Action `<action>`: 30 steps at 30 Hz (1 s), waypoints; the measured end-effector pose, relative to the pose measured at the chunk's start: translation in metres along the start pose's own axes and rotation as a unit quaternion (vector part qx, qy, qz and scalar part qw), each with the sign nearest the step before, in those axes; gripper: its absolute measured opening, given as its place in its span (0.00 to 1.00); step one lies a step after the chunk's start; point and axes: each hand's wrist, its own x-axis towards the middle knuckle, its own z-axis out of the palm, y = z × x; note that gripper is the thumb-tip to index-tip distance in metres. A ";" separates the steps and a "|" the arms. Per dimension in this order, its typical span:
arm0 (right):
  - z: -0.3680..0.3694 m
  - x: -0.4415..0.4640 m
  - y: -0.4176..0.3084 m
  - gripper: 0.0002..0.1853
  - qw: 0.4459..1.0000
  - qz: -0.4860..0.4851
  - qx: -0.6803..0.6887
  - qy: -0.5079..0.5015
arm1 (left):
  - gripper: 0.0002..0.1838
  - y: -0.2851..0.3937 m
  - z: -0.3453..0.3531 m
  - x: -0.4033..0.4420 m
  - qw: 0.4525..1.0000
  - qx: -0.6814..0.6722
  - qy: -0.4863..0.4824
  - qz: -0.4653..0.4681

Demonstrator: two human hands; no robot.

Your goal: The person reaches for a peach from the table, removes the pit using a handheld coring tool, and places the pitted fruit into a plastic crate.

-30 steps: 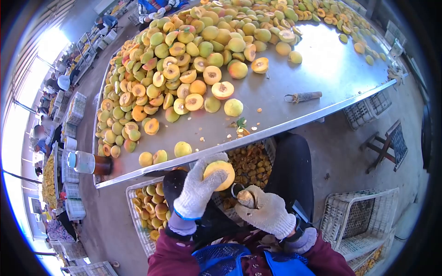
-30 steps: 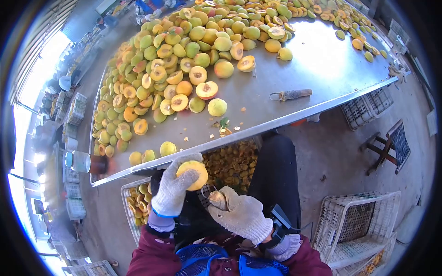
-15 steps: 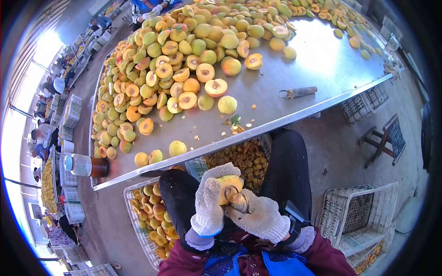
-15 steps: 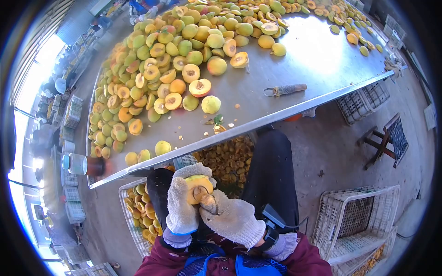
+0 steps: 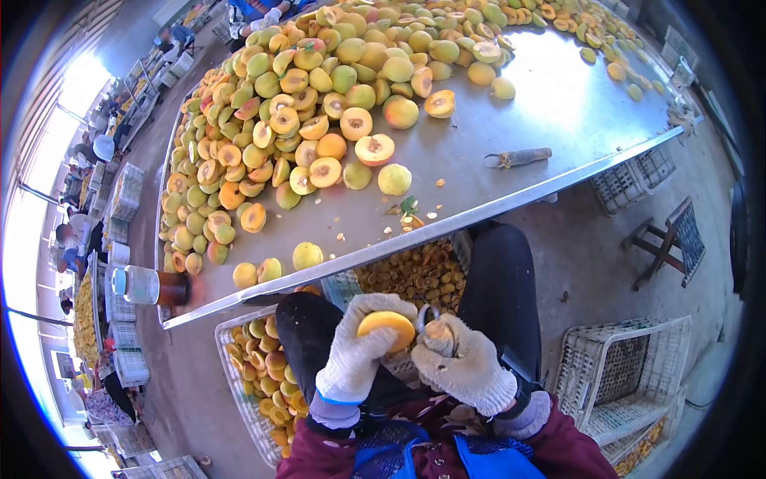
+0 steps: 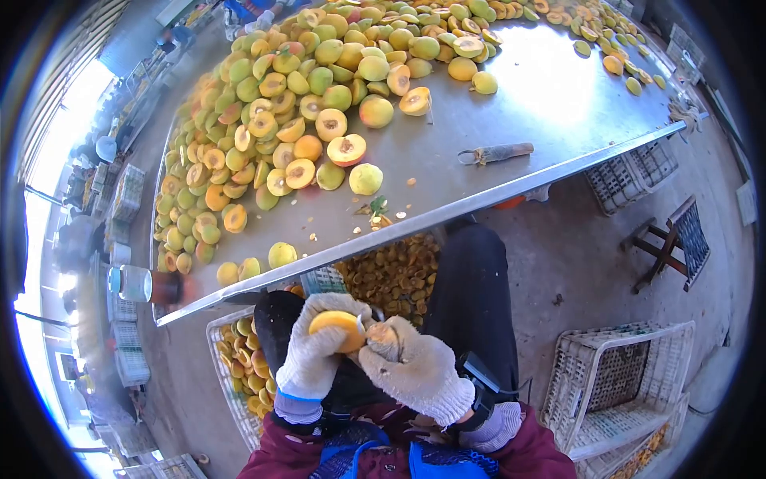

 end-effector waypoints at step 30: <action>-0.012 0.001 -0.007 0.11 0.853 0.198 0.343 -0.339 | 0.14 0.022 0.026 0.007 0.944 0.251 0.049 0.210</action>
